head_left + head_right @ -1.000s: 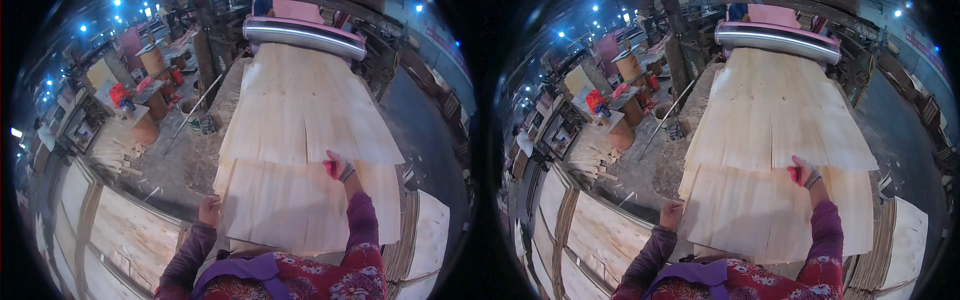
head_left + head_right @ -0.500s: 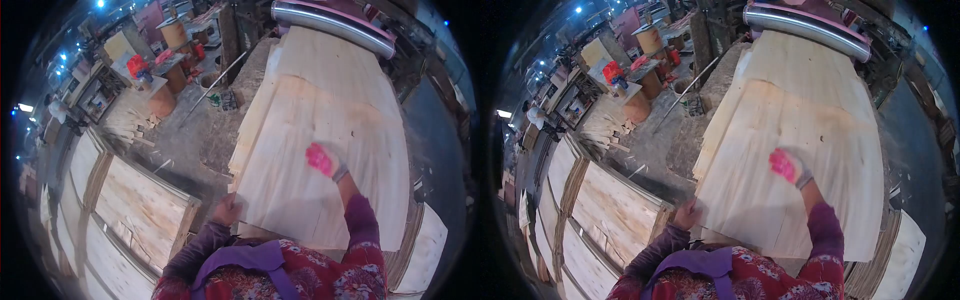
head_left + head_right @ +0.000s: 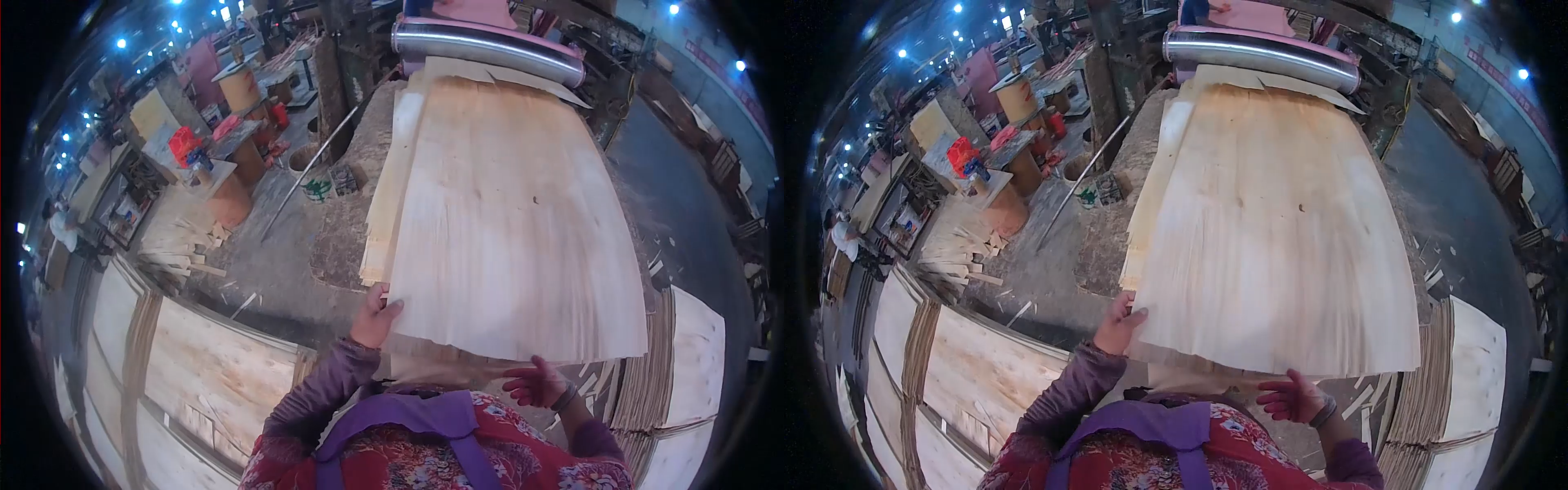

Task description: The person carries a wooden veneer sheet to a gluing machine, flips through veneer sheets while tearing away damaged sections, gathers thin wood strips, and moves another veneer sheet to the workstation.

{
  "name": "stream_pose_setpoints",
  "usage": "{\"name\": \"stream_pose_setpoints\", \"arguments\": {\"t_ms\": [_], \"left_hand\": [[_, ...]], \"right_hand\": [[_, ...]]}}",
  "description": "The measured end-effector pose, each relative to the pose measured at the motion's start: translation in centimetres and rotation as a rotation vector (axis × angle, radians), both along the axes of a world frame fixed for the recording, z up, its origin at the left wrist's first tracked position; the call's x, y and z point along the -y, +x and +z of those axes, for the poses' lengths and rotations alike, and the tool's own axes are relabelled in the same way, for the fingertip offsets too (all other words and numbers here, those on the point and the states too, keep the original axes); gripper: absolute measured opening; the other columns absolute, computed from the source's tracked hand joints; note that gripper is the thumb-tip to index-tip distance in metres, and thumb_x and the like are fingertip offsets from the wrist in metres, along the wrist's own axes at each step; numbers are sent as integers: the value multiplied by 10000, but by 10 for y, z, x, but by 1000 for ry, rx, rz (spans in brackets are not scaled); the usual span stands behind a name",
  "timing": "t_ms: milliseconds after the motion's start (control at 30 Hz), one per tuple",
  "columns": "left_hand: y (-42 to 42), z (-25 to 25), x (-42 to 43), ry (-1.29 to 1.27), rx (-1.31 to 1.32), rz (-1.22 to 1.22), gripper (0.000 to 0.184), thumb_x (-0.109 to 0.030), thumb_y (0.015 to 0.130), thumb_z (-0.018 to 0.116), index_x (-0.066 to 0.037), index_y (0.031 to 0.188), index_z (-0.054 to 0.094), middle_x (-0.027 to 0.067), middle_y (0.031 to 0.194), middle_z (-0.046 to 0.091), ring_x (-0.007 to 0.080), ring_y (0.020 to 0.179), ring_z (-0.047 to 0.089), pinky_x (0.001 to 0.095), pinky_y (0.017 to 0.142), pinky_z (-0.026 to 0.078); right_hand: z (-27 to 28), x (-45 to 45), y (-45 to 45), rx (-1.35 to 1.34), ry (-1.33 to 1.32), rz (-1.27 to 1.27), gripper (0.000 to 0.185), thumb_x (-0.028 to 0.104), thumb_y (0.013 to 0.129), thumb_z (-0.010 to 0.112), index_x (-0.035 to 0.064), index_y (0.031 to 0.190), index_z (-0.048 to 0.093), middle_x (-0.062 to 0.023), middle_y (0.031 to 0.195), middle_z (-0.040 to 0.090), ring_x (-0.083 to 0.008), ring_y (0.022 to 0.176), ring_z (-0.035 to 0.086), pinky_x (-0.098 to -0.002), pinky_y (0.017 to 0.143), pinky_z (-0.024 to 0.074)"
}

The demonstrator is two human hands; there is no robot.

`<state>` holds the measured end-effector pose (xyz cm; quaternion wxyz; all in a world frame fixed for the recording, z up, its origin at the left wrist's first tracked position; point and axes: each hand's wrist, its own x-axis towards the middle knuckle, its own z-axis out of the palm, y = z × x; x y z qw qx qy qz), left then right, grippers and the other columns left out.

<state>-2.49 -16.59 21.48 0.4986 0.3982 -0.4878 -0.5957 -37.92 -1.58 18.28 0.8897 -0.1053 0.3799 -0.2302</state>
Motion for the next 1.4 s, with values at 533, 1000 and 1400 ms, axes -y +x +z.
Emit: {"name": "stream_pose_setpoints", "arguments": {"t_ms": [533, 1000, 1400], "left_hand": [[55, -62, -8, 267, -138, 186, 216, -16, 757, 527, -29, 973, 533, 83, 877, 605, 175, 769, 600, 285, 690, 479], [32, -59, -25, 484, 24, 241, 345, -68, 803, 496, -40, 1145, 462, 145, 900, 623, 176, 678, 617, 253, 571, 480], [26, -117, -43, 94, 858, 220, 457, -119, 707, 613, -56, 1146, 500, 88, 864, 592, 162, 730, 567, 290, 658, 463]], "right_hand": [[-12, 27, -36, -459, -275, -474, 406, 467, 821, 508, 65, 867, 537, -85, 587, 578, -177, 401, 519, -286, 361, 424], [-30, 367, -120, -311, -281, -644, 438, 396, 789, 572, 8, 979, 505, -95, 763, 617, -177, 596, 574, -298, 537, 489], [-17, 344, -23, 13, -617, -288, 442, 338, 860, 489, 108, 1230, 417, -111, 1205, 489, -246, 1113, 468, -419, 924, 382]]}}
